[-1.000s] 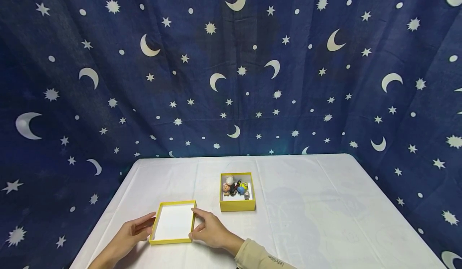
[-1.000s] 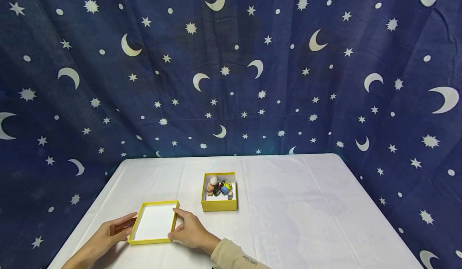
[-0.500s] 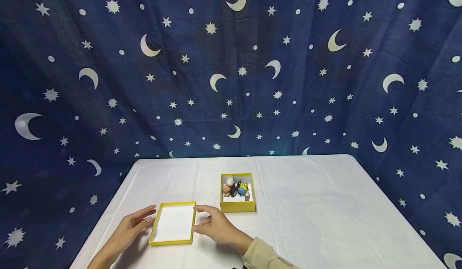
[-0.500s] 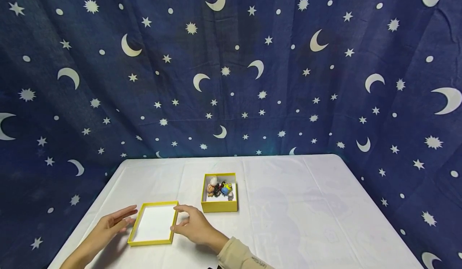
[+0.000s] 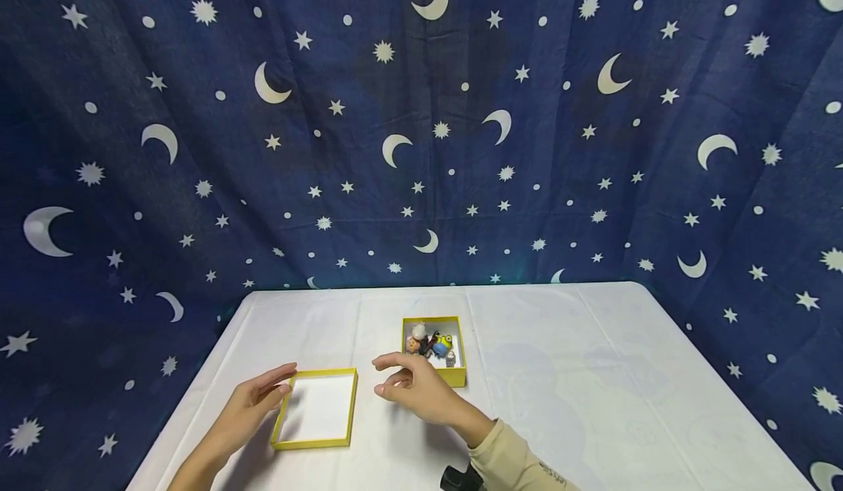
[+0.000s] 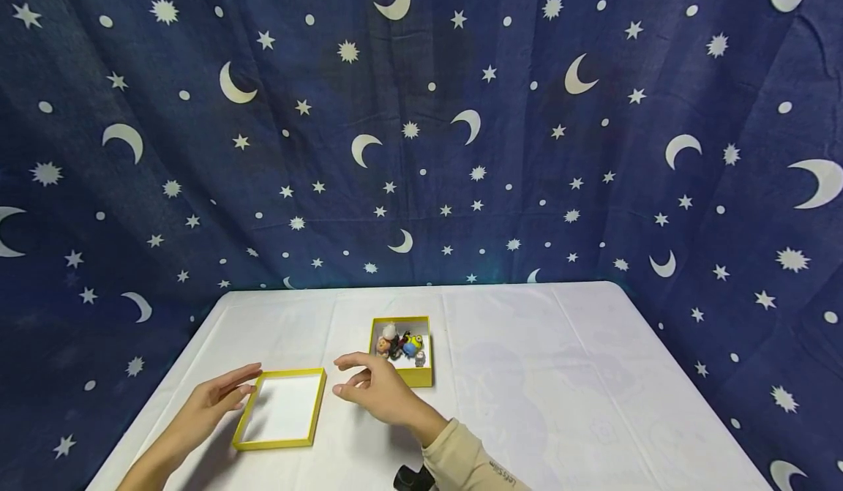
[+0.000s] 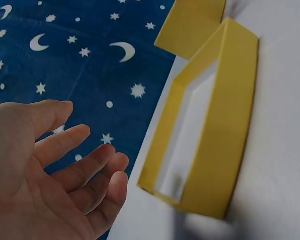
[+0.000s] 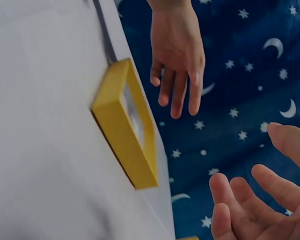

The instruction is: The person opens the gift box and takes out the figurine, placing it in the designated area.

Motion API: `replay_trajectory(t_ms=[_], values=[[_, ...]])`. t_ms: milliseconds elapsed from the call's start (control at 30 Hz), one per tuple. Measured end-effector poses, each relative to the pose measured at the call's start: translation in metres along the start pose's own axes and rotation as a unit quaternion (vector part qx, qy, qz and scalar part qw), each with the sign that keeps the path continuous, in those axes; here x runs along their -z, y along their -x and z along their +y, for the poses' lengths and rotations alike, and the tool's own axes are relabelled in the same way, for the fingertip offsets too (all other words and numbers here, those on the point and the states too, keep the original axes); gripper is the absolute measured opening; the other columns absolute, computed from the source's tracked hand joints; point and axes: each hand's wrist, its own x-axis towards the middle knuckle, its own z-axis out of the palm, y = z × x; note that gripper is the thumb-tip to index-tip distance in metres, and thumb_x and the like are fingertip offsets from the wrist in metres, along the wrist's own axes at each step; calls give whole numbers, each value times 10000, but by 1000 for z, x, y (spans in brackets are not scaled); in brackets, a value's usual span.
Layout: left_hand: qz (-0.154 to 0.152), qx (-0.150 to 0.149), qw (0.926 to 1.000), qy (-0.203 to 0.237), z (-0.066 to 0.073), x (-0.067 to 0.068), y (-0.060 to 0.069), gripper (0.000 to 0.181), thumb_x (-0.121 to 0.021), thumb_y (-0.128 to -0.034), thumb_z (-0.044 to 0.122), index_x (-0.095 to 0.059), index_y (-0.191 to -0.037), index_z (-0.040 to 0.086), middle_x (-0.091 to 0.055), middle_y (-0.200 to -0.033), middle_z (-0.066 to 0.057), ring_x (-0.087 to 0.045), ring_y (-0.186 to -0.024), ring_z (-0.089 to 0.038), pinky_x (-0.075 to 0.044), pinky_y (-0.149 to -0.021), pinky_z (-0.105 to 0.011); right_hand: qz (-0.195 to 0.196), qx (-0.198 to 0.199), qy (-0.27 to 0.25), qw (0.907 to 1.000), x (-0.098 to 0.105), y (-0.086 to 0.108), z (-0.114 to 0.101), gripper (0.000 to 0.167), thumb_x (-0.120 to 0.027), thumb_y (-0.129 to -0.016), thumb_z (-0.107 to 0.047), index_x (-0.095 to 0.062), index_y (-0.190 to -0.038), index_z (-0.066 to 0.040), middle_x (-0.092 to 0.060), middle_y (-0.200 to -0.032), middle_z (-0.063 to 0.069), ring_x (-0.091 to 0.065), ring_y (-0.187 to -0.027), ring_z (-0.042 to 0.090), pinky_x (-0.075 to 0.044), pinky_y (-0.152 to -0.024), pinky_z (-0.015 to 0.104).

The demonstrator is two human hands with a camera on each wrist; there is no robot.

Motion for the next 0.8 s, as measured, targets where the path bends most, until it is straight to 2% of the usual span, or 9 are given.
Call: replay_trajectory(t_ms=[167,433,533,633,800], values=[[-158,-259,9995,26,9,-5,-3,461,-566,-1041,194,-519,-1446,-21,-555,-1453,-254,-583,-1141,91,-525,-901,-116,144,148,44,9998,15,2,-2,405,-685,-946,-123,-616,-1311,37,-603,-1372,228,-703,-985,122,-564,-819,169],[-435,-230,9988,64,23,-21,-14,460,-561,-1045,228,-524,-1455,21,-544,-1478,-224,-607,-1225,-73,-497,-951,-112,330,284,376,9983,37,9,-2,409,-678,-958,-148,-611,-1303,62,-617,-1339,255,-684,-1004,161,-566,-870,214],[-446,-232,9987,23,29,-28,-20,466,-568,-1042,254,-534,-1453,38,-559,-1469,-213,-610,-1197,-44,-500,-957,-122,399,339,523,9973,46,9,-2,399,-666,-972,-154,-614,-1301,66,-644,-1286,265,-679,-997,168,-555,-881,216],[-452,-376,9982,104,34,-36,-25,453,-569,-1041,227,-538,-1447,31,-567,-1457,-220,-603,-1154,20,-519,-950,-152,446,390,609,9964,55,8,-3,358,-655,-976,-136,-634,-1283,47,-679,-1233,234,-680,-994,206,-562,-869,217],[-510,-529,9970,259,41,-50,-33,443,-568,-1041,224,-544,-1446,46,-578,-1453,-195,-604,-1135,30,-520,-953,-167,555,315,853,9943,72,8,-2,339,-645,-980,-117,-643,-1293,12,-661,-1281,235,-676,-1020,269,-564,-846,235]])
